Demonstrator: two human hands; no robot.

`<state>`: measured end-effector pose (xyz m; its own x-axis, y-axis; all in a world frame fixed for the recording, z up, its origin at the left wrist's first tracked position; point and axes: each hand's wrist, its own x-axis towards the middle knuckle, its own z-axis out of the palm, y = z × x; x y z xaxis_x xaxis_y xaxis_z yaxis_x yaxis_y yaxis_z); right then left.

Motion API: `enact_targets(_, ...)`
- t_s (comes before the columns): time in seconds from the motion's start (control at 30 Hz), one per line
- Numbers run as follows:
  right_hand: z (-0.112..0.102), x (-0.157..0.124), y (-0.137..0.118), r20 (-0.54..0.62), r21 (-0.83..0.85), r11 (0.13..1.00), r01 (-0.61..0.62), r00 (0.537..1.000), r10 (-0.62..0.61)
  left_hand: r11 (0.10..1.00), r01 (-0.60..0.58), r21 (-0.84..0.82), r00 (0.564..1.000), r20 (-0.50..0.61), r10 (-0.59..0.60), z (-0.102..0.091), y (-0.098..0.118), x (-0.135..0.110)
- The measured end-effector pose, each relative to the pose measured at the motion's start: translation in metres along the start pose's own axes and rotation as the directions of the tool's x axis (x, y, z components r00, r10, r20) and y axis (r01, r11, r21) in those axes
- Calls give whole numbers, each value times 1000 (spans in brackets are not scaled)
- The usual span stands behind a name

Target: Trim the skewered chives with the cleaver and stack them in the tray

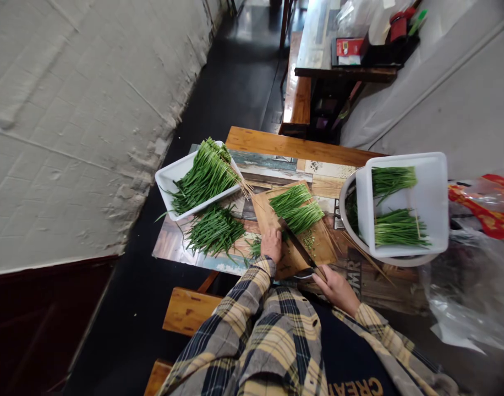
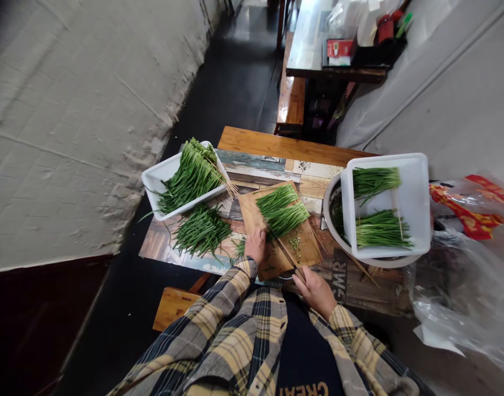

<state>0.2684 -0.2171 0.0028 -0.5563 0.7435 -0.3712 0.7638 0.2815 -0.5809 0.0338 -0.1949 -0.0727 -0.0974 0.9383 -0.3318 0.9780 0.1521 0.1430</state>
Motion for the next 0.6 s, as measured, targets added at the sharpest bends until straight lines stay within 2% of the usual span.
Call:
enact_targets(0.2,2,1,3,-31,-63,998,31,999,-33,1000,-5,-23,1000,-2,5,-4,2,-8)
enact_targets(0.37,5,3,3,-16,-182,983,36,999,-40,999,31,-12,998,46,-30,-6,4,0)
enact_targets(0.5,11,5,-2,-39,-274,962,-9,999,-1,1000,24,-11,994,103,-23,-4,3,8)
enact_targets(0.6,14,4,-7,-49,-325,944,-63,998,50,999,18,-35,995,103,-14,1,0,11)
